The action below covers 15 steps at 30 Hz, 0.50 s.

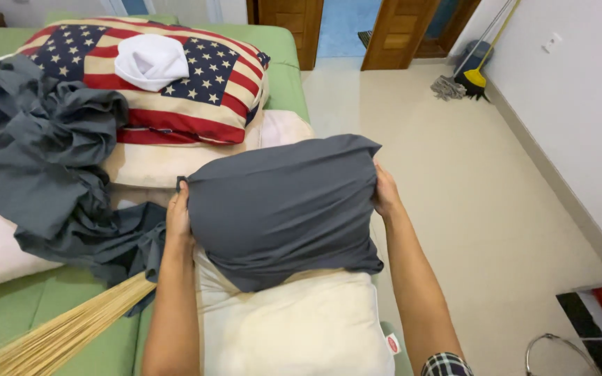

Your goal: Cleaning pillows by beating them with a palm broom and then putting fresh pillowcases on them.

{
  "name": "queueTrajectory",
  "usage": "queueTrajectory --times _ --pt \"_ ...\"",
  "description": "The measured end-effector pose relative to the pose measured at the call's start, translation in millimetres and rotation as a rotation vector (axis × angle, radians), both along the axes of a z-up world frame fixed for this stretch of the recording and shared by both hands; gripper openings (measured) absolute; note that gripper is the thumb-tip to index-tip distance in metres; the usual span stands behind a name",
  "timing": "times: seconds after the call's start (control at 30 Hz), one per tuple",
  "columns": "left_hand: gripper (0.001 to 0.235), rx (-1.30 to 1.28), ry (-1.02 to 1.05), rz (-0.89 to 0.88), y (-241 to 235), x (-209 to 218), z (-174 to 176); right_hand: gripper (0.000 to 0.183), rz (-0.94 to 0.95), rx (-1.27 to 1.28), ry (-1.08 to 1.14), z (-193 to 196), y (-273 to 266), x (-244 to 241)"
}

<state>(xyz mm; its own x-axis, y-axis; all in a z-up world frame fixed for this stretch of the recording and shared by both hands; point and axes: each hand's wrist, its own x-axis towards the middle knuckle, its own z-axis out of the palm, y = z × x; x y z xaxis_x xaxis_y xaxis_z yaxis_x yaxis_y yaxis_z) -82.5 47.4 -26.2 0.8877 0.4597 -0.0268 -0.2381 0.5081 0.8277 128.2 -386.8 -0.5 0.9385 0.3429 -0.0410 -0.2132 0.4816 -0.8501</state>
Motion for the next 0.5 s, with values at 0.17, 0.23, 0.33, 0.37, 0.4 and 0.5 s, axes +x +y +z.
queueTrajectory --times 0.17,0.23,0.33,0.37,0.4,0.5 --pt "0.049 -0.058 0.007 0.124 -32 -5 -11 0.070 -0.086 -0.283 0.059 -93 6 5" --pt "0.050 -0.063 -0.011 0.132 -28 5 -26 0.071 -0.136 -0.281 0.024 -100 1 5" --pt "0.051 -0.052 -0.030 0.131 -21 10 -43 0.071 -0.151 -0.279 0.102 -82 -4 -11" --pt "0.051 -0.039 -0.048 0.122 -19 12 -48 0.070 -0.116 -0.280 0.197 -71 -6 -18" --pt "0.051 -0.036 -0.046 0.119 -21 11 -43 0.070 -0.118 -0.277 0.200 -79 -9 -13" --pt "0.054 -0.022 -0.005 0.111 -29 8 -33 0.060 0.078 -0.166 0.216 -97 -18 -6"
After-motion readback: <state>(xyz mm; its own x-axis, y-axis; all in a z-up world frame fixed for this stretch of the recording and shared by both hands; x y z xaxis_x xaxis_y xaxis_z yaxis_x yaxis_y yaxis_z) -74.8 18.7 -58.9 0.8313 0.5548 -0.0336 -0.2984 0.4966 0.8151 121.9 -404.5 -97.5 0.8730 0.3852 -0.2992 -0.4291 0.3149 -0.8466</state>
